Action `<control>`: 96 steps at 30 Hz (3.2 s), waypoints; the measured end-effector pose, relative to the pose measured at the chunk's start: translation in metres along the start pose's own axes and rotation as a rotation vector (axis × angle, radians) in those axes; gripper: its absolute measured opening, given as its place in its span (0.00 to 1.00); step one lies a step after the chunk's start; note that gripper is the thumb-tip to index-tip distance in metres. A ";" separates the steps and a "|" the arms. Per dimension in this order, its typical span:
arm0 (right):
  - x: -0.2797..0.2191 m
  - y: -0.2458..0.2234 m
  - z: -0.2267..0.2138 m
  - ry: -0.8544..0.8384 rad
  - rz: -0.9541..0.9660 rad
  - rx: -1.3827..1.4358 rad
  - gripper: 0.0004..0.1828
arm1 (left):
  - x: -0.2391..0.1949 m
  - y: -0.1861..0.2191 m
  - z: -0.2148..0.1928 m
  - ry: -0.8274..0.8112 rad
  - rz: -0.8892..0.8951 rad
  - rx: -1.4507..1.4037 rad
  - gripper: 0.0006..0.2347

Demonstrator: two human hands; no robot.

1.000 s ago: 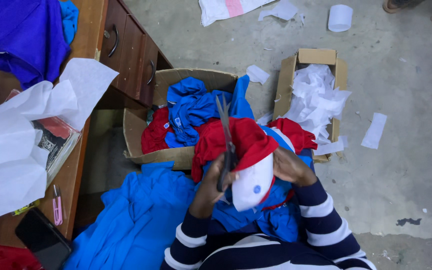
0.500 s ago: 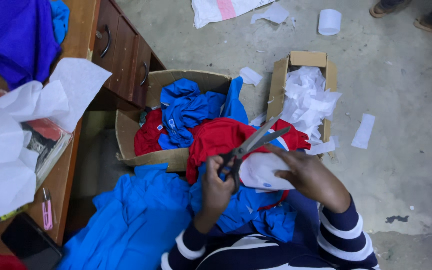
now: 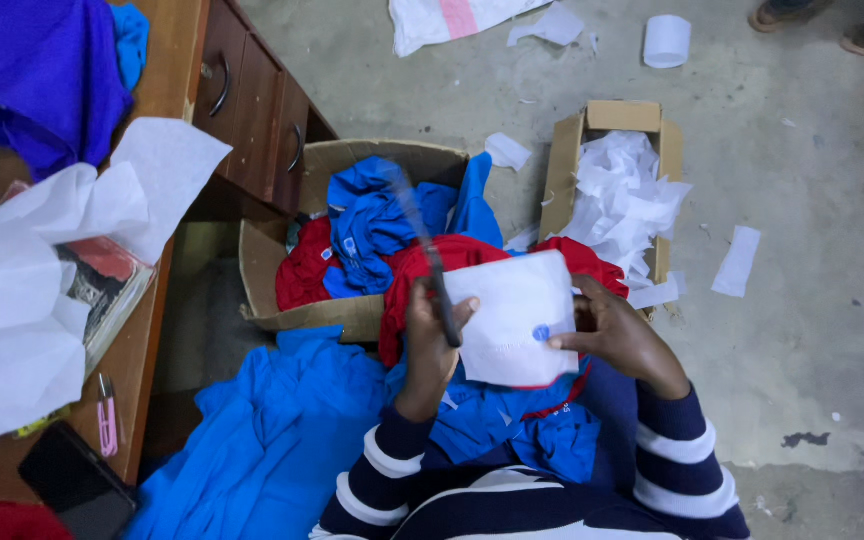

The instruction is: The person sits on the floor and uses a pair of scissors to cut white paper labels off of blue and red t-shirts. The person picks up a shirt, cuts the label, and places the cut piece into a nearby cardboard box.

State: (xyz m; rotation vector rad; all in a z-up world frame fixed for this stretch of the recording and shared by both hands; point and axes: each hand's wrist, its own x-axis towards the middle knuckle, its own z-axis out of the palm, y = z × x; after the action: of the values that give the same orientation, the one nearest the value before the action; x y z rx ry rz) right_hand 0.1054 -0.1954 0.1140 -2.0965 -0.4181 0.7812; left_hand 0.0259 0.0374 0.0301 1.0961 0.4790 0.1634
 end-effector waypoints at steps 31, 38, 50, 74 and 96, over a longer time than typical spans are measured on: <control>0.012 0.112 0.171 0.473 -0.282 0.347 0.28 | -0.061 -0.008 0.029 -0.112 0.426 0.938 0.18; 0.045 0.174 0.171 0.689 -0.430 -0.173 0.24 | -0.071 0.007 -0.025 -0.355 -0.425 0.438 0.20; 0.034 0.032 0.080 0.840 0.016 0.649 0.40 | -0.113 0.023 -0.059 -0.853 -0.533 1.132 0.12; -0.016 0.029 0.124 0.660 -0.173 0.436 0.28 | -0.136 -0.011 -0.026 -0.446 -0.281 1.169 0.12; -0.033 0.076 0.155 0.702 -0.236 0.420 0.25 | -0.130 -0.022 -0.009 -0.359 -0.285 1.057 0.19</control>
State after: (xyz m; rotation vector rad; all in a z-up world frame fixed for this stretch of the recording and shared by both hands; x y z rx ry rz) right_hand -0.0207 -0.1652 -0.0051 -1.7377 -0.0945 -0.0338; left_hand -0.0956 -0.0114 0.0450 2.0149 0.3823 -0.6012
